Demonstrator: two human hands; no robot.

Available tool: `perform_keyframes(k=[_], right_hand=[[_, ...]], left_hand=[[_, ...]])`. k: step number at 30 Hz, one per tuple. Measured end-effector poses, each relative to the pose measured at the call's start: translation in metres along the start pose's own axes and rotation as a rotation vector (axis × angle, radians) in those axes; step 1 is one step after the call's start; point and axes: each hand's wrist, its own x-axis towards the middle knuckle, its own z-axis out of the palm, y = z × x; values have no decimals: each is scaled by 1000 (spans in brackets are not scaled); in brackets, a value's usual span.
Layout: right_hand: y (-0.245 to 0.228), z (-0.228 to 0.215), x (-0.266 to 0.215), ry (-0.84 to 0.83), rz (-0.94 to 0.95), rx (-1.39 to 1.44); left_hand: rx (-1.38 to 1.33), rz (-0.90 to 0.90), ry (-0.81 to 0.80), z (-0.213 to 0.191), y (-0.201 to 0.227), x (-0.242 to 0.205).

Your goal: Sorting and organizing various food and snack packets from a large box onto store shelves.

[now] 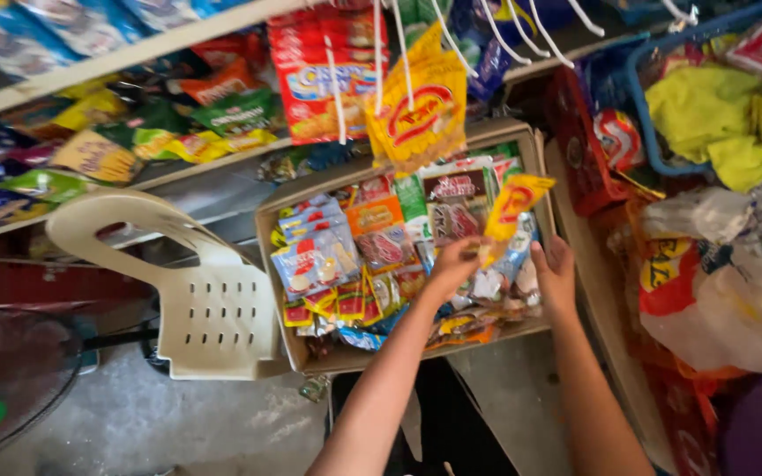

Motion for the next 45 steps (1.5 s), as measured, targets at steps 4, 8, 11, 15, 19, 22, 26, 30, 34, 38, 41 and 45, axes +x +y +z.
perform_keyframes(k=[4,8,11,15,19,22,26,30,34,38,41,45], right_hand=[[-69,22,-20,-235,53,71],[-133,54,-36,-479,40,50],[-152,67,-42,-508,-73,4],[-179,85,-41,-529,-251,-12],[-203,99,-41,-530,-280,-26],[-219,110,-42,-523,-268,-57],[-225,119,-46,-542,-169,-70],[-230,121,-55,-558,-116,-74],[-227,124,-53,-562,-112,-60],[-229,133,-48,-541,-106,-40],[-226,140,-30,-507,-100,-30],[-233,154,-14,-474,-79,-2]], left_hand=[[-173,6,-178,-35,34,-31],[-195,110,-74,-49,108,-73],[-142,204,120,-34,165,-106],[317,627,196,-18,199,-122],[149,636,193,-12,222,-124],[140,562,233,-16,230,-121],[181,627,227,-31,218,-109],[389,528,306,-29,239,-126],[388,568,299,-37,229,-118],[411,670,325,-45,218,-99],[457,620,373,-39,242,-91],[518,712,409,-46,240,-65]])
